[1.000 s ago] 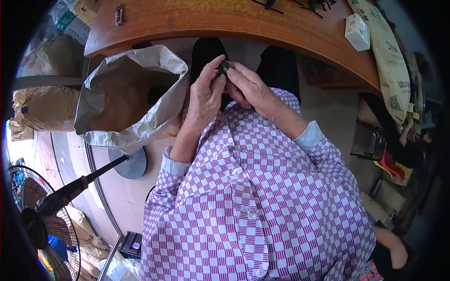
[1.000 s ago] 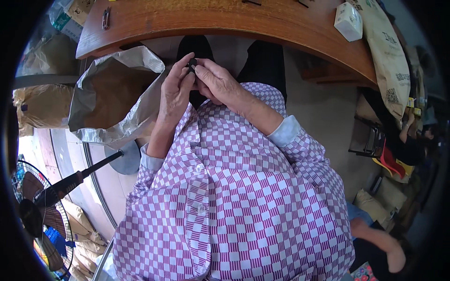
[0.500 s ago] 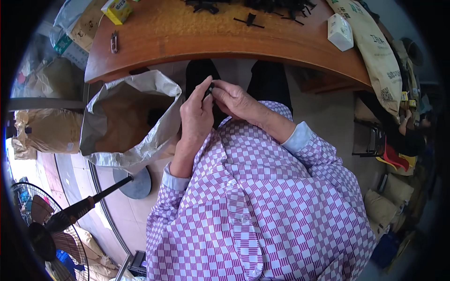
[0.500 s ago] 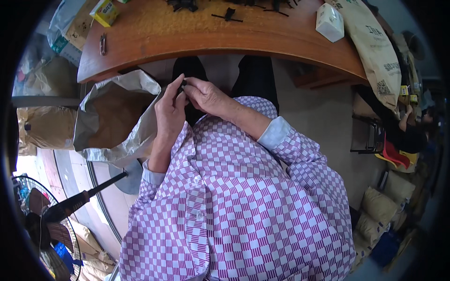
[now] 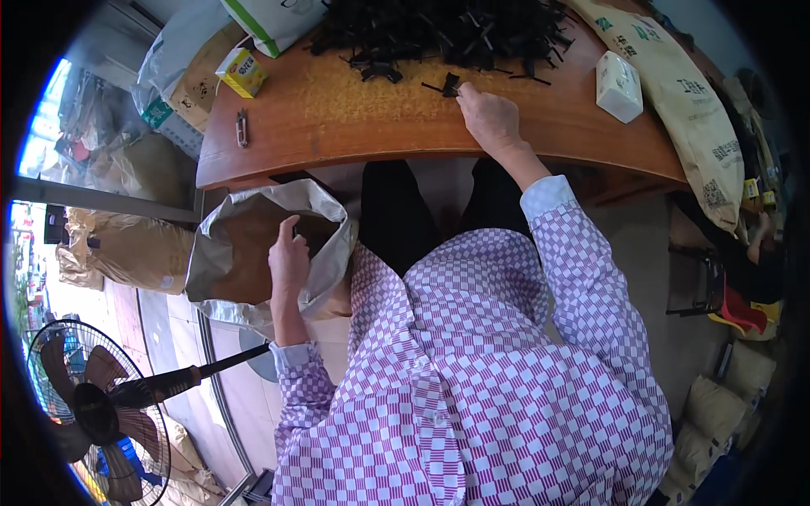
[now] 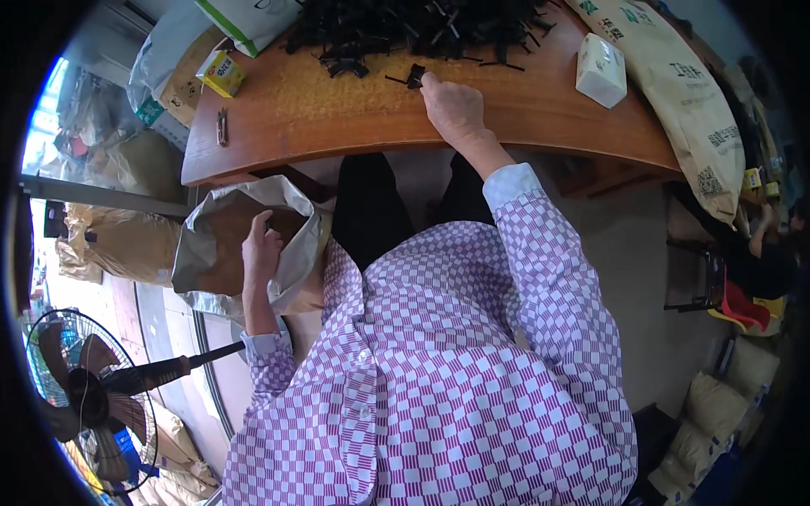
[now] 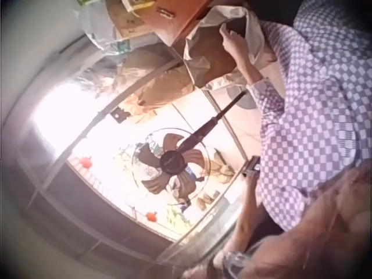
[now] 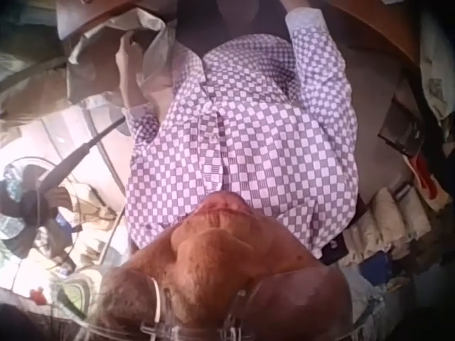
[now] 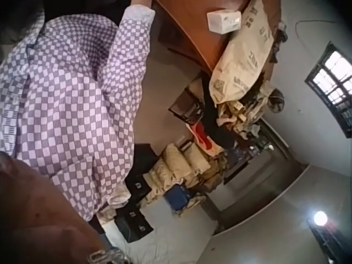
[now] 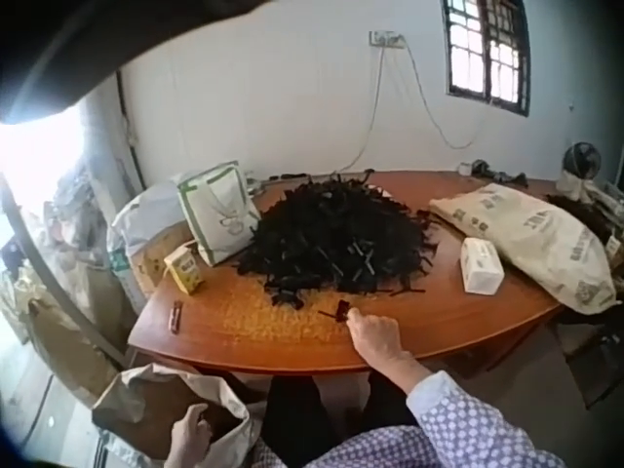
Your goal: Assembling small black plastic components manually at a workstation.
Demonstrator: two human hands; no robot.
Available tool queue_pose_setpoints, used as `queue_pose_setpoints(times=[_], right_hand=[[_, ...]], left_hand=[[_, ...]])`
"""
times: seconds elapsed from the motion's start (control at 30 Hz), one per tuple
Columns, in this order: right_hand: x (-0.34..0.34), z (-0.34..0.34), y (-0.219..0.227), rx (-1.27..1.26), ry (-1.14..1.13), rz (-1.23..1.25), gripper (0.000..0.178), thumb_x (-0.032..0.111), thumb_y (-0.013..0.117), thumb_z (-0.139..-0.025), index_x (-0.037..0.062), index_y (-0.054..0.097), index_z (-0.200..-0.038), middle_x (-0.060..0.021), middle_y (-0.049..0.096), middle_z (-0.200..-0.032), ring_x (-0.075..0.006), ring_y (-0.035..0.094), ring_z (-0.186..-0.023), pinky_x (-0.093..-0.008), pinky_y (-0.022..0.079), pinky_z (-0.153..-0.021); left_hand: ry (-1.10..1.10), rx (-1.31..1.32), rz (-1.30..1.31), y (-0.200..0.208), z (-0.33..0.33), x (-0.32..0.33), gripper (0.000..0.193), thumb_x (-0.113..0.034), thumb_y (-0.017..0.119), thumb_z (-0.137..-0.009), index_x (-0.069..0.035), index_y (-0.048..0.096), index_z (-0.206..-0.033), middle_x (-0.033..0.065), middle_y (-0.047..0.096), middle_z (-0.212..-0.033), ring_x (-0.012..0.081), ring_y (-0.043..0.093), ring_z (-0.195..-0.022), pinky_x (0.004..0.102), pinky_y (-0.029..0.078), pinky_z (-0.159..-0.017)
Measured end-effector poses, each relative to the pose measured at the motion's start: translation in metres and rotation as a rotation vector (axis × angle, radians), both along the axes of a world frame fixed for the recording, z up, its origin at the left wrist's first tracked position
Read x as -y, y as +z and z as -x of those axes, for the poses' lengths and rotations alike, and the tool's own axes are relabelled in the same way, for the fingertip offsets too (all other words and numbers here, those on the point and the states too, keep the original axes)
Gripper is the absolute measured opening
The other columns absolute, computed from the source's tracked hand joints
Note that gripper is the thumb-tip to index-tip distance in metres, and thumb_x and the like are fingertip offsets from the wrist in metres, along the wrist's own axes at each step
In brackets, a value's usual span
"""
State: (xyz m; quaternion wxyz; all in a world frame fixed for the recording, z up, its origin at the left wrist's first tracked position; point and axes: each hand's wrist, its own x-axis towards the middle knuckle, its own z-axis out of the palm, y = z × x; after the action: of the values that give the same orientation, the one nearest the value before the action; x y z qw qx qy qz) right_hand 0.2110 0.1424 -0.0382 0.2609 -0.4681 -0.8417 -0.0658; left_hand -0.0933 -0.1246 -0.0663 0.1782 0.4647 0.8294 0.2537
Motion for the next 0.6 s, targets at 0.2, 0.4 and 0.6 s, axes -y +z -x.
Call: queue_pose_setpoints(times=[0.2,0.4,0.6], right_hand=[[-0.003,0.015,-0.003,-0.056,0.041,-0.068,0.013,0.021,0.053,-0.088,0.0105,0.054,-0.080,-0.0088,0.061,-0.058,-0.0276,0.063,-0.054,-0.0403,0.049,-0.049],[0.001,0.013,0.000,-0.103,0.073,-0.064,0.013,0.025,0.054,-0.089,0.0123,0.055,-0.088,-0.0130,0.059,-0.060,-0.0347,0.061,-0.058,-0.0462,0.046,-0.051],[0.011,0.002,0.008,-0.043,0.070,-0.028,0.016,0.026,0.049,-0.093,0.0108,0.054,-0.092,-0.0150,0.063,-0.067,-0.0353,0.062,-0.062,-0.0466,0.048,-0.055]], left_hand=[[-0.038,-0.194,0.057,0.011,-0.007,-0.007,0.033,-0.012,0.053,-0.086,-0.012,0.053,-0.119,0.0182,0.065,-0.092,0.0356,0.063,-0.084,0.0427,0.049,-0.075],[0.035,-0.297,-0.597,0.017,-0.052,-0.013,0.019,-0.002,0.056,-0.077,-0.007,0.059,-0.096,0.0133,0.060,-0.093,0.0333,0.058,-0.086,0.0401,0.049,-0.072],[-0.769,0.627,-0.244,-0.035,-0.142,-0.024,0.021,-0.010,0.052,-0.088,0.002,0.058,-0.104,0.0192,0.063,-0.094,0.0310,0.064,-0.087,0.0384,0.051,-0.075]])
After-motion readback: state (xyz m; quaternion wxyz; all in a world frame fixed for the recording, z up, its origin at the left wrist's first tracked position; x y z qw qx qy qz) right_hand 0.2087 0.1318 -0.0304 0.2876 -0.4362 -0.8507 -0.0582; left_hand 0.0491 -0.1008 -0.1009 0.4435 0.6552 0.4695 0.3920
